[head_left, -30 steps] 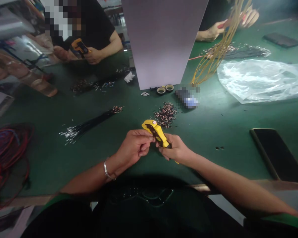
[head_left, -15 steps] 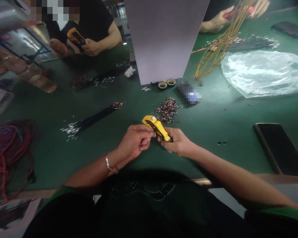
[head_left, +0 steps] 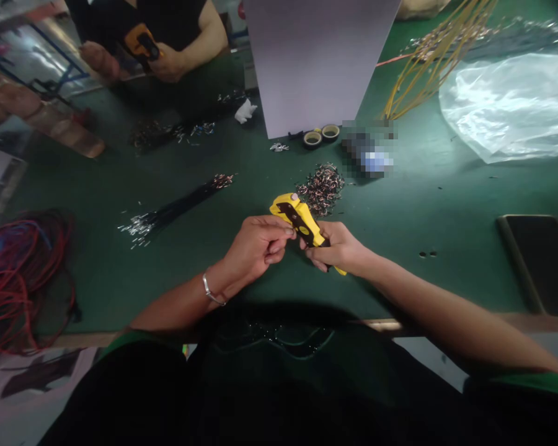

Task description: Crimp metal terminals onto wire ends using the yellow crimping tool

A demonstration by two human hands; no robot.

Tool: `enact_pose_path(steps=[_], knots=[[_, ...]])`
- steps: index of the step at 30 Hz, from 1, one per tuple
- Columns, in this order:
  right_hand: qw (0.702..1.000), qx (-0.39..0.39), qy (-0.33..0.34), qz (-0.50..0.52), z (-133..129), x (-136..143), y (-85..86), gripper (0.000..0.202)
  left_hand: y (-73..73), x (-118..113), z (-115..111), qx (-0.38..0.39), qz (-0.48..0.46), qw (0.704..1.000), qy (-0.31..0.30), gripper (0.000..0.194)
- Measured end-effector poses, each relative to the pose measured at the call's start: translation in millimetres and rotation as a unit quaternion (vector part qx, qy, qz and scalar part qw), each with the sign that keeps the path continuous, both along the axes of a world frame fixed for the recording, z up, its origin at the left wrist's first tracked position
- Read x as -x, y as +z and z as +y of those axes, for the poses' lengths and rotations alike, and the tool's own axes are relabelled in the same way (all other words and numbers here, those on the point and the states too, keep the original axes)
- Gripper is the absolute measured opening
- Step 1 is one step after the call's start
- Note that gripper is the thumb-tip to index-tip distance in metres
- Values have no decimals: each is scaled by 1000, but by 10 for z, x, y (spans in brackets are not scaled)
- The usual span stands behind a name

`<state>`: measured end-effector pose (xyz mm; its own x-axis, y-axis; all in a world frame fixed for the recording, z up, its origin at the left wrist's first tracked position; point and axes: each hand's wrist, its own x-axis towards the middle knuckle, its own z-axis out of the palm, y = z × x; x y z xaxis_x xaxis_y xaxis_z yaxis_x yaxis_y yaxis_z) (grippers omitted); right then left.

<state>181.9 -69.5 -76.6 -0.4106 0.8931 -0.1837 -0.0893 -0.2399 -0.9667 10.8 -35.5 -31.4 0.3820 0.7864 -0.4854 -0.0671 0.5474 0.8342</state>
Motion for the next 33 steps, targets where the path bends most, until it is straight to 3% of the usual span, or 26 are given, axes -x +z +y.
enact_pose_path(steps=[23,33], knots=[[998,-12,48,28,64,-71,-18,14,13,4,-5,-3,-11,1000,15,9],[996,-4,67,53,82,-92,-34,14,-45,33,10,-8,-3,1000,-1,11]])
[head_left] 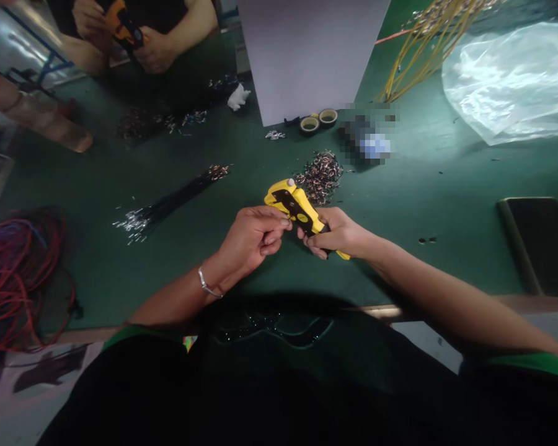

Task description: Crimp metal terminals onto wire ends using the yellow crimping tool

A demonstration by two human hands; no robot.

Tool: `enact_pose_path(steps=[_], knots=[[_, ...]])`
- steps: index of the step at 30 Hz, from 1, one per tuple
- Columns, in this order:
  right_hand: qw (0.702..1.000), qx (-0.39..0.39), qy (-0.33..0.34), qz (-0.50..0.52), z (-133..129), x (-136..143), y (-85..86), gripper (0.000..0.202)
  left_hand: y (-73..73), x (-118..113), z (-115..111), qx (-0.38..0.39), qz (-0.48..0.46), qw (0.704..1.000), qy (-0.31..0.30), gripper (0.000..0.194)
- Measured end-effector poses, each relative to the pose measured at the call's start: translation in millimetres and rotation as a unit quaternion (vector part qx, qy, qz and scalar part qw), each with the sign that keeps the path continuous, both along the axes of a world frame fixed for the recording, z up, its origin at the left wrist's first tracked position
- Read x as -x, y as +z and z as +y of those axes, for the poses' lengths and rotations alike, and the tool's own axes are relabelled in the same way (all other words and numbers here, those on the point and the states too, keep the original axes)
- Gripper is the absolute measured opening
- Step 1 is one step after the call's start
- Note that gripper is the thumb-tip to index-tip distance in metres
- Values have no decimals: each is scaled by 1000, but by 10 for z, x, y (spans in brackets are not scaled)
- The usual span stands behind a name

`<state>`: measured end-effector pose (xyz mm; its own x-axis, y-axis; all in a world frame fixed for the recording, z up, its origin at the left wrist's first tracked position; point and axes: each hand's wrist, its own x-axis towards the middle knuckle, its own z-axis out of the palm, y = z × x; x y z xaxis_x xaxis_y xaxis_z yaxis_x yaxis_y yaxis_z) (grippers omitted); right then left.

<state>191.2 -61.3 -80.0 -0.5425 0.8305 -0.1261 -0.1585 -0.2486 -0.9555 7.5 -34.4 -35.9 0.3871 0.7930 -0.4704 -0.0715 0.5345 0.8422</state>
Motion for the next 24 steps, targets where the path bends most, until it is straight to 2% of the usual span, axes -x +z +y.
enact_pose_path(steps=[3,9,18,21,24], knots=[[1000,11,-15,17,20,-53,-20,15,60,37,8,-12,-4,1000,-2,9],[993,2,-117,27,79,-171,-30,20,183,119,42,-66,-23,998,6,5],[994,-4,-111,11,30,-98,15,28,160,126,57,-49,-25,998,-9,5],[990,-43,-126,-50,-2,-77,80,28,144,122,62,-45,-10,999,-11,8],[963,-111,-168,-180,-23,-88,142,26,141,116,66,-46,-1,999,-19,11]])
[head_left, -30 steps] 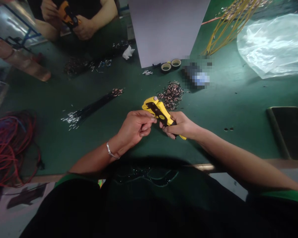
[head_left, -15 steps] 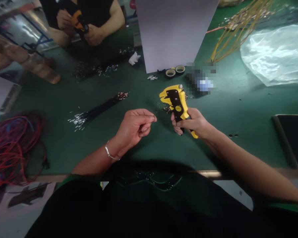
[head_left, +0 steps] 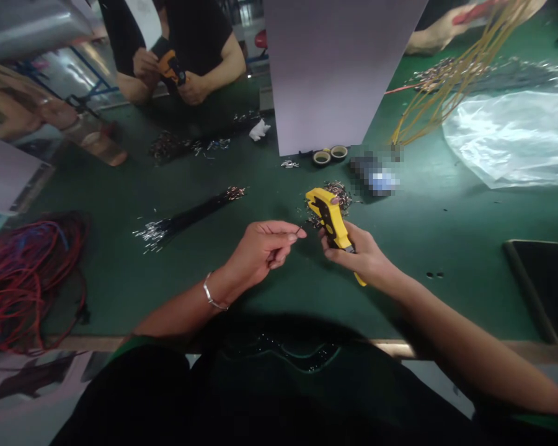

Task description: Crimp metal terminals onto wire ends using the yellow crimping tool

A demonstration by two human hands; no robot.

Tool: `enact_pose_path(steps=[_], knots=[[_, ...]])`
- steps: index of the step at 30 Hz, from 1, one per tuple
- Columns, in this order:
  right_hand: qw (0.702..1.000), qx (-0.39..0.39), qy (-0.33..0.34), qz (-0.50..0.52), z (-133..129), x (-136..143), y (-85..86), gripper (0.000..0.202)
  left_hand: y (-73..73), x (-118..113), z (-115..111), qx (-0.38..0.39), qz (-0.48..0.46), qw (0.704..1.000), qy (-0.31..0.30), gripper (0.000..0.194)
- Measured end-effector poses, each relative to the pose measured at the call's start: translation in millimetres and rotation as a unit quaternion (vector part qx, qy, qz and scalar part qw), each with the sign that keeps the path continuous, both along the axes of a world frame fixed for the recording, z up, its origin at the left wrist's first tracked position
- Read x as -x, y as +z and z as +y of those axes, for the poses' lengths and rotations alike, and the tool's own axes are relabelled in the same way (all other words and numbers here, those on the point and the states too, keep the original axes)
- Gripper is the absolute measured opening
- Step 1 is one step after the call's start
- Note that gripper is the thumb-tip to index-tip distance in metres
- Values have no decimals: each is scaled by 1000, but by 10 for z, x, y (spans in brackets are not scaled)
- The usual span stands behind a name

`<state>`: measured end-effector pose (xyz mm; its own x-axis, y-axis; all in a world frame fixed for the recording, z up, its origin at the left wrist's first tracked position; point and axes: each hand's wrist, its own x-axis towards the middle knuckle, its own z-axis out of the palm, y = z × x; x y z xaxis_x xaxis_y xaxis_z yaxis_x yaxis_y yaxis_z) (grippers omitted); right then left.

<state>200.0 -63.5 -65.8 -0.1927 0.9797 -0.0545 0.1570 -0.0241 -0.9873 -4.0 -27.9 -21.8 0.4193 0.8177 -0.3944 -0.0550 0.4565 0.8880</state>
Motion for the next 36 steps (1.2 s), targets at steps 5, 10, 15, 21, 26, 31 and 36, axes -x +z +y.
enact_pose_path(steps=[5,10,15,21,26,31,36], knots=[[954,-66,-74,-284,11,-45,59,31,52,19,-13,-29,12,999,2,10],[880,-147,-101,-441,-4,9,-39,35,100,36,-26,-60,21,998,8,10],[842,-218,-18,-493,-83,121,-72,27,87,28,-33,-76,42,996,4,10],[844,-231,15,-484,-85,113,-11,21,44,32,-57,-136,108,985,-8,14],[935,-215,-29,-281,-68,74,-14,17,48,-17,-109,-272,218,936,-45,16],[982,-139,-44,-123,-105,118,47,14,-31,-67,-159,-423,270,862,-71,20],[973,-181,-36,-137,-131,153,43,14,-121,-88,-181,-459,286,835,-105,21]])
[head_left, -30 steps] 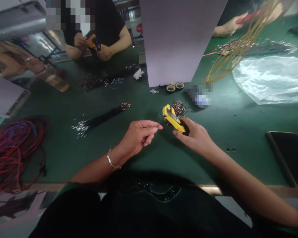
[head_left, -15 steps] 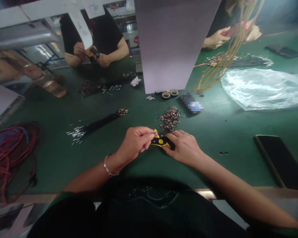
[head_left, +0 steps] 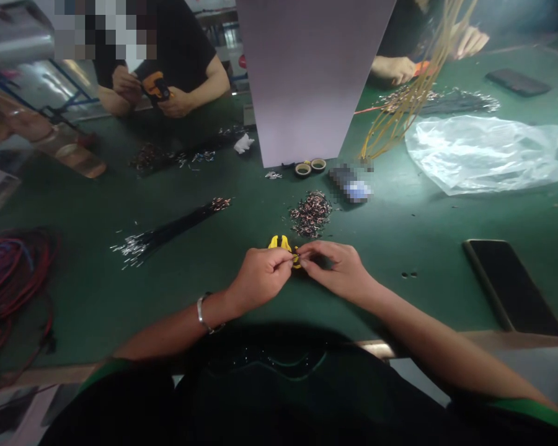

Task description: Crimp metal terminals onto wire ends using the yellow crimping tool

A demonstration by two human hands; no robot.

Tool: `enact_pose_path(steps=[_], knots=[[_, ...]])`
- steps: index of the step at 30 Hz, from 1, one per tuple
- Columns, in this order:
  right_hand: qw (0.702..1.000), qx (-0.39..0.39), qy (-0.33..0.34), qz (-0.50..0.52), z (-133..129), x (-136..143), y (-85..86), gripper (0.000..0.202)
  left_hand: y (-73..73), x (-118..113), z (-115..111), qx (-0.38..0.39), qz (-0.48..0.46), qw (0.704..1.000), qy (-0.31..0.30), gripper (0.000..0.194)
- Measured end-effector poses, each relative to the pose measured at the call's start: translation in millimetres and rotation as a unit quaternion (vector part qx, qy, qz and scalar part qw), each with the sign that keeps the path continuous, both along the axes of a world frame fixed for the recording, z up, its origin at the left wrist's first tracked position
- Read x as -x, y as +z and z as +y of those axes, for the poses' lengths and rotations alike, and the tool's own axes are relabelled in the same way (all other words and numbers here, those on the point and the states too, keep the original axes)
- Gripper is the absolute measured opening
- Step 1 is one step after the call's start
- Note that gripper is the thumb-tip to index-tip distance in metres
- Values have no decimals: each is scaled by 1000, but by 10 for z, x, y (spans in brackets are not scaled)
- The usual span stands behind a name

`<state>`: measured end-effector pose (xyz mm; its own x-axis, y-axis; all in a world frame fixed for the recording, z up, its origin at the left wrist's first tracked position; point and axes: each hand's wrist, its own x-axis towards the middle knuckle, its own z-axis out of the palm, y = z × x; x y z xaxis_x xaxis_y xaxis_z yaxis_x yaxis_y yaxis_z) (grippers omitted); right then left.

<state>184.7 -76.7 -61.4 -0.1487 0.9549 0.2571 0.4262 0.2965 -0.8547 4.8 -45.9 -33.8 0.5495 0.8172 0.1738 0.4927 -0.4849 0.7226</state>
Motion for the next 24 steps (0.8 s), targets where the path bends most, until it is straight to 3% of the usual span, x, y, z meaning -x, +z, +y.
enact_pose_path(steps=[11,24], knots=[[986,-136,11,-92,-7,14,-48,13,-24,-28,-45,-24,22,999,-30,23],[971,-194,-21,-135,-24,64,-62,13,-79,-48,-106,-68,20,996,-57,24]])
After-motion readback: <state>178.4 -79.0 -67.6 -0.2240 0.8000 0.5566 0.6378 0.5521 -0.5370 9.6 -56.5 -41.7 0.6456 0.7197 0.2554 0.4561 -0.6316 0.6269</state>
